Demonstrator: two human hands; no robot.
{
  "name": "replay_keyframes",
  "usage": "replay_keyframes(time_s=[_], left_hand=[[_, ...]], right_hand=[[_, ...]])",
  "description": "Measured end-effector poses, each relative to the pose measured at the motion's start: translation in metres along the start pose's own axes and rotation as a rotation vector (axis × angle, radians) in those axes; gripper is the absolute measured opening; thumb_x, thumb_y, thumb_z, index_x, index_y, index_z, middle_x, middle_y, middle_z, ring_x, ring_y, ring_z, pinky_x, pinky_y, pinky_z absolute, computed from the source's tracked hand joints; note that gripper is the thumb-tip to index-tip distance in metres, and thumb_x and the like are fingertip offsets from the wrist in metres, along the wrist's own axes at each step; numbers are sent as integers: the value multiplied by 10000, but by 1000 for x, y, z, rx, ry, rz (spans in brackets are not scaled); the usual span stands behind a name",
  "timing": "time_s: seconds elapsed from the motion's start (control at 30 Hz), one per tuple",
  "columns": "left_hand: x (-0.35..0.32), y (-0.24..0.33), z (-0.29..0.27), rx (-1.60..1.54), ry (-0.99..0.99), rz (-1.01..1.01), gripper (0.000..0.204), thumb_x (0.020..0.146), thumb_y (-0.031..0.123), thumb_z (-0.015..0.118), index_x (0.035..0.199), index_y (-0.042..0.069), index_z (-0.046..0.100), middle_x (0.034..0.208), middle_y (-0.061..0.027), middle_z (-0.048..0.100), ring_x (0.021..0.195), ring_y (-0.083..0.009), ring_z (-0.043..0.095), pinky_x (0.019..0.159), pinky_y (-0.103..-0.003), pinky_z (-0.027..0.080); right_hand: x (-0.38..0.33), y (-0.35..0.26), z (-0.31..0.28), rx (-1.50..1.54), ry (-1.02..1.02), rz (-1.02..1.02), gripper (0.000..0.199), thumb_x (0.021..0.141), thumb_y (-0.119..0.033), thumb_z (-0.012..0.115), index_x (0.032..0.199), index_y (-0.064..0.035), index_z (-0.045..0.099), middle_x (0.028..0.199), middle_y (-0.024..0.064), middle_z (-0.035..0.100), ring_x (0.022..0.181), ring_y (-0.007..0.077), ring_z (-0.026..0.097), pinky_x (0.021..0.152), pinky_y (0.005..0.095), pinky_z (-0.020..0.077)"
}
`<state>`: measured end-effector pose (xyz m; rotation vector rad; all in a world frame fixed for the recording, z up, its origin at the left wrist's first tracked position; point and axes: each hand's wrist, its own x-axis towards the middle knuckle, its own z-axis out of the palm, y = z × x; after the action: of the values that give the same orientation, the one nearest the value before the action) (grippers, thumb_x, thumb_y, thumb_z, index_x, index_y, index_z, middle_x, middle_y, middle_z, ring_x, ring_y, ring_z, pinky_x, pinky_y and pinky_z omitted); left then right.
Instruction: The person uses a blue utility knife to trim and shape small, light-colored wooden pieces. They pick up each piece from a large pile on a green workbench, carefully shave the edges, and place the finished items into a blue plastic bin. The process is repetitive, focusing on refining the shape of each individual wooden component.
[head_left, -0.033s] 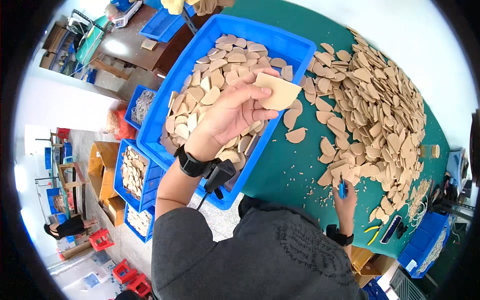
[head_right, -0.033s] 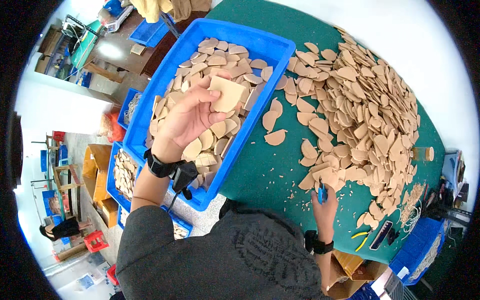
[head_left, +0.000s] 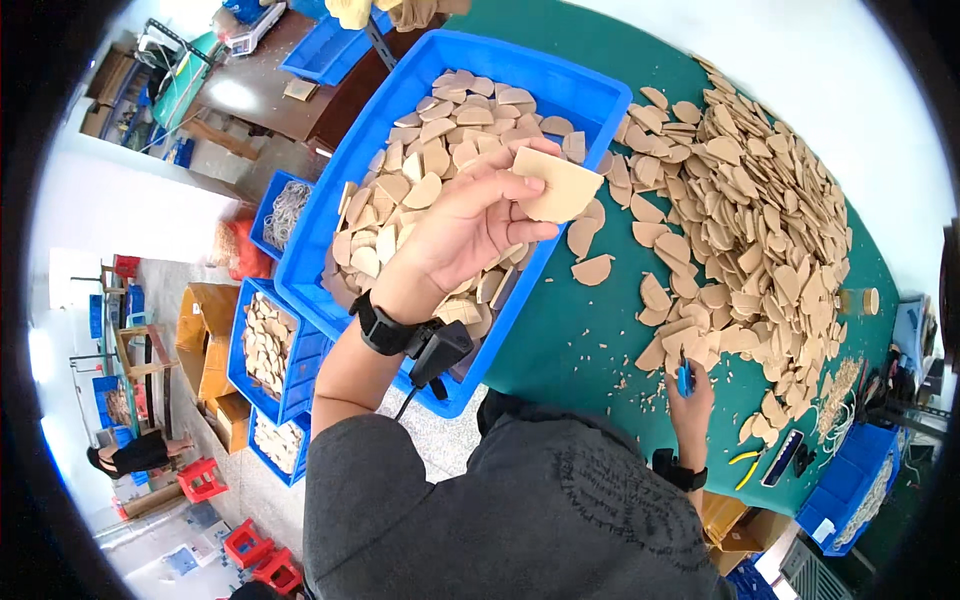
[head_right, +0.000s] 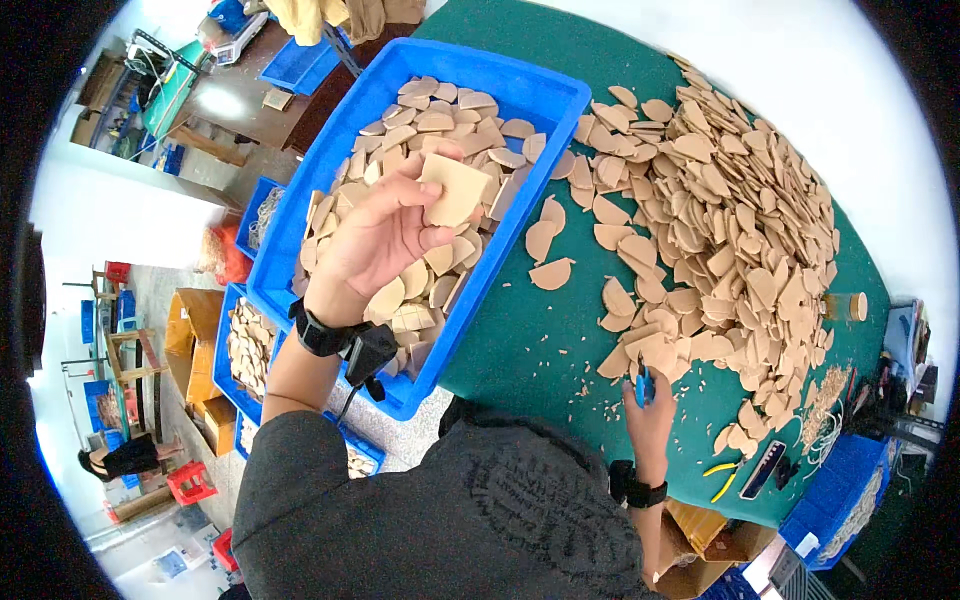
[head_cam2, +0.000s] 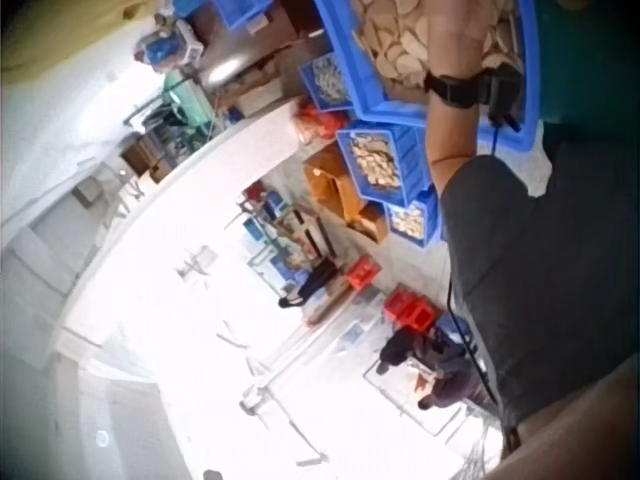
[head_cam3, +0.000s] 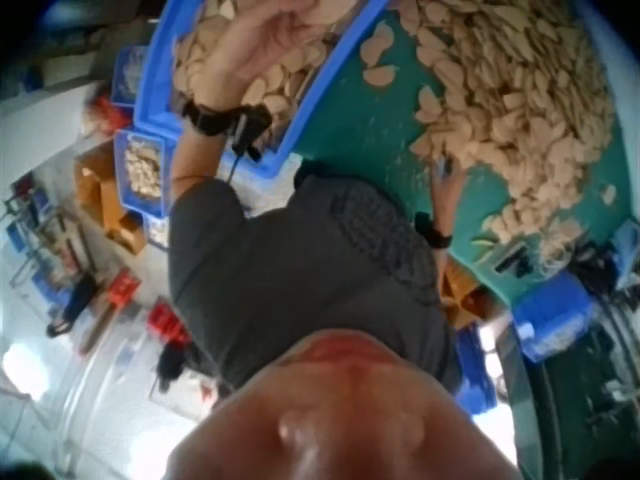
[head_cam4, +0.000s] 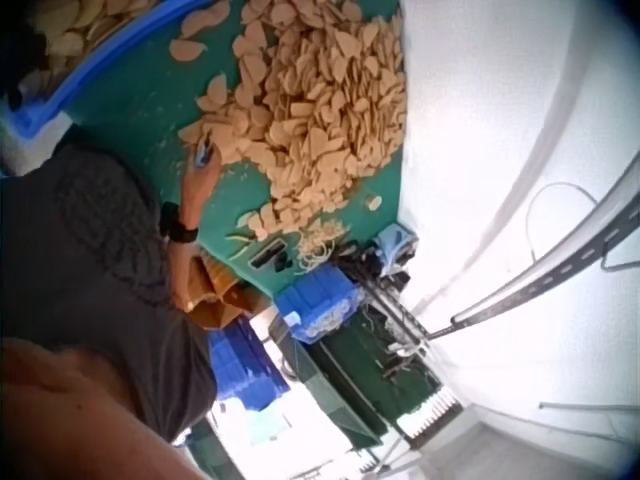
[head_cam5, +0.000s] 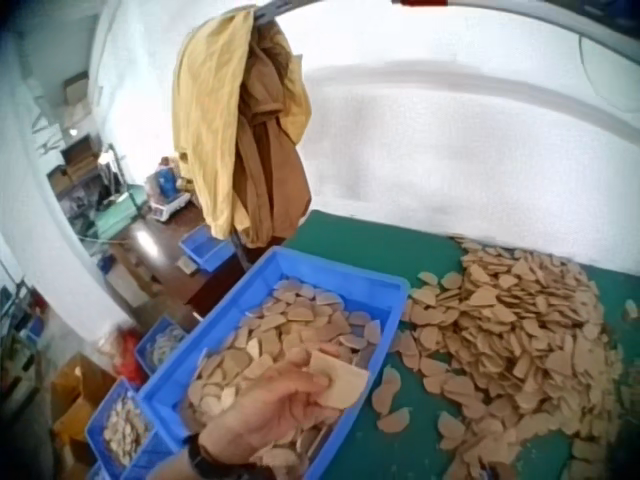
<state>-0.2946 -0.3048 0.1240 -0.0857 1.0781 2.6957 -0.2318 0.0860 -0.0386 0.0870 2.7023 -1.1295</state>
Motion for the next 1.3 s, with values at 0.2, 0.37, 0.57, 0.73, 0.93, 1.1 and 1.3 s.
replay_keyframes(time_s=[0.2, 0.37, 0.57, 0.73, 0.93, 1.1, 1.3], left_hand=[[-20, -21, 22, 24, -47, 91, 671, 758, -19, 649, 1355, 107, 369, 1099, -103, 495, 866, -155, 577, 670, -202, 518], [-30, -30, 32, -194, -163, 64, 690, 731, -89, 670, 1308, 137, 366, 1058, -82, 463, 774, -124, 508, 596, -205, 453], [-37, -34, 37, -273, -209, 50, 660, 726, -50, 636, 1294, 178, 388, 999, -57, 417, 700, -99, 451, 529, -175, 404], [-43, -41, 29, -361, -300, 57, 555, 753, 32, 617, 1252, 192, 433, 881, -24, 356, 644, -73, 413, 438, -141, 353], [-53, -51, 30, -403, -302, 3, 388, 814, 386, 595, 1123, 192, 463, 777, 9, 327, 520, -49, 351, 360, -143, 290], [-61, -60, 40, -538, -276, -121, 602, 813, 738, 452, 1018, 172, 433, 695, 25, 307, 434, -53, 297, 339, -160, 215], [-66, -66, 39, -551, -326, -180, 764, 745, 853, 409, 1041, 149, 437, 664, 25, 294, 426, -51, 282, 348, -163, 188]], right_hand=[[-12, 0, 2, 9, 48, -56, 381, 780, -138, 727, 1107, 1, 589, 897, 106, 637, 778, 183, 599, 726, 310, 483], [-19, 7, 0, -5, 79, -114, 352, 792, -127, 725, 1095, -6, 591, 857, 76, 639, 745, 150, 590, 689, 287, 476], [-27, 10, -1, -18, 91, -124, 359, 794, -120, 726, 1108, -10, 589, 860, 68, 612, 738, 138, 559, 687, 282, 467], [-30, 11, 0, 8, 97, -110, 371, 791, -122, 729, 1114, -7, 588, 890, 76, 620, 757, 144, 564, 702, 291, 468], [-34, 10, -1, -15, 68, -94, 394, 795, -149, 726, 1127, 7, 579, 935, 128, 633, 814, 212, 602, 741, 327, 486], [-37, 8, 0, -28, 63, -64, 396, 791, -161, 728, 1123, 1, 584, 928, 126, 637, 810, 214, 607, 739, 327, 488], [-36, 9, 0, -19, 35, -53, 419, 788, -168, 735, 1131, 13, 575, 950, 147, 641, 834, 231, 621, 758, 339, 496]])
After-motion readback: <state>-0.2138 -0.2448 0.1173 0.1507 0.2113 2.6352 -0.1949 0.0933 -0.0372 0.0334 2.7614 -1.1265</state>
